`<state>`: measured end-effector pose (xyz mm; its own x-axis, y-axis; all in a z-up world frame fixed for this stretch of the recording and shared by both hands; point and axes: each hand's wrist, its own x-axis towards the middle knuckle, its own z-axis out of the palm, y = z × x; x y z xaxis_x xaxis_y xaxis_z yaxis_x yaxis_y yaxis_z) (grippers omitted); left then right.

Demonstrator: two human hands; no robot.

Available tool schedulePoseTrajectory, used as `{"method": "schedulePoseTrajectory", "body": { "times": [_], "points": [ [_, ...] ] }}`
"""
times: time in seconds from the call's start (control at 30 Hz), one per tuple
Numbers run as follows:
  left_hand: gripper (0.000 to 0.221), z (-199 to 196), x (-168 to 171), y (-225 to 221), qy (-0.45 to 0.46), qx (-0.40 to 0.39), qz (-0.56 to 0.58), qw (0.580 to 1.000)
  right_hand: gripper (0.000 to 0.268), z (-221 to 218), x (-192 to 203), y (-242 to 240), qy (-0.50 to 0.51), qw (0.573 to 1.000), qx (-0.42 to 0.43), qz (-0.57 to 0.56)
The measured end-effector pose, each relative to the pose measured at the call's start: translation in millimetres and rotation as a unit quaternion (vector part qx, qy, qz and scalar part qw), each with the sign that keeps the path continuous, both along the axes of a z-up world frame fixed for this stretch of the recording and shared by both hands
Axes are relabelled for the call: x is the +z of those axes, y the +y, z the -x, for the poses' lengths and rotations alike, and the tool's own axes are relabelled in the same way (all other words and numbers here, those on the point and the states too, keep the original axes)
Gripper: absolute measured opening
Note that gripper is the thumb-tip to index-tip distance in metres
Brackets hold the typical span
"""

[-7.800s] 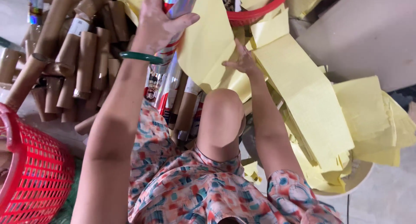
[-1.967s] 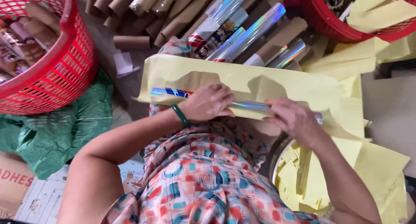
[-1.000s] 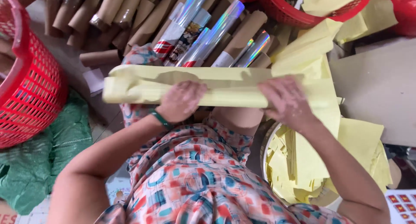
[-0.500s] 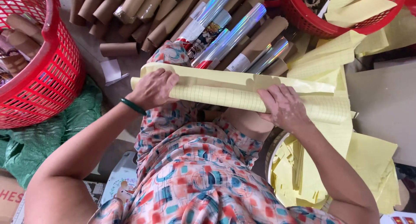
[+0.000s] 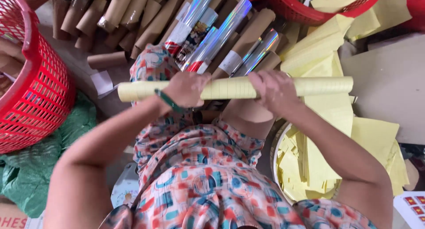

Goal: Wrapping rolls of shiny paper in protective yellow sheets.

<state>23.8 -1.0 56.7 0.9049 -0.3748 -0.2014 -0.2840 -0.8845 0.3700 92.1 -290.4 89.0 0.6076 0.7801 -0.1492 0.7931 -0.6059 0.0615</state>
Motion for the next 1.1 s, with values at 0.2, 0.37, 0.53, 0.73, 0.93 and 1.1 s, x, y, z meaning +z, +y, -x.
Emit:
{"method": "schedulePoseTrajectory", "body": {
  "times": [0.2, 0.37, 0.53, 0.73, 0.93, 1.1],
  "points": [
    [0.043, -54.6, 10.8, 8.3, -0.354, -0.070, -0.036, 0.932, 0.066, -46.9, 61.1, 6.6, 0.173, 0.975, -0.136, 0.027],
    [0.065, -125.0, -0.9, 22.5, 0.003, -0.178, 0.090, 0.980, 0.028, -69.7, 76.1, -3.8, -0.232, 0.971, -0.007, -0.055],
    [0.045, -129.5, 14.8, 4.1, -0.385, -0.080, 0.011, 0.920, 0.048, -99.7, 92.7, -10.3, 0.036, 0.981, -0.185, 0.051],
    [0.073, -161.0, 26.0, 31.0, -0.115, -0.072, -0.010, 0.991, 0.019, -129.0, 74.4, -122.1, -0.249, 0.966, -0.035, -0.051],
    [0.103, -219.0, -78.9, 56.1, -0.135, 0.026, 0.089, 0.986, 0.029, -136.6, 118.5, -149.6, -0.343, 0.929, -0.073, -0.118],
    [0.078, -250.5, -73.0, -15.3, 0.073, 0.100, 0.607, 0.785, 0.081, -83.3, 60.5, -19.9, 0.002, 0.959, -0.073, -0.274]
  ]
}}
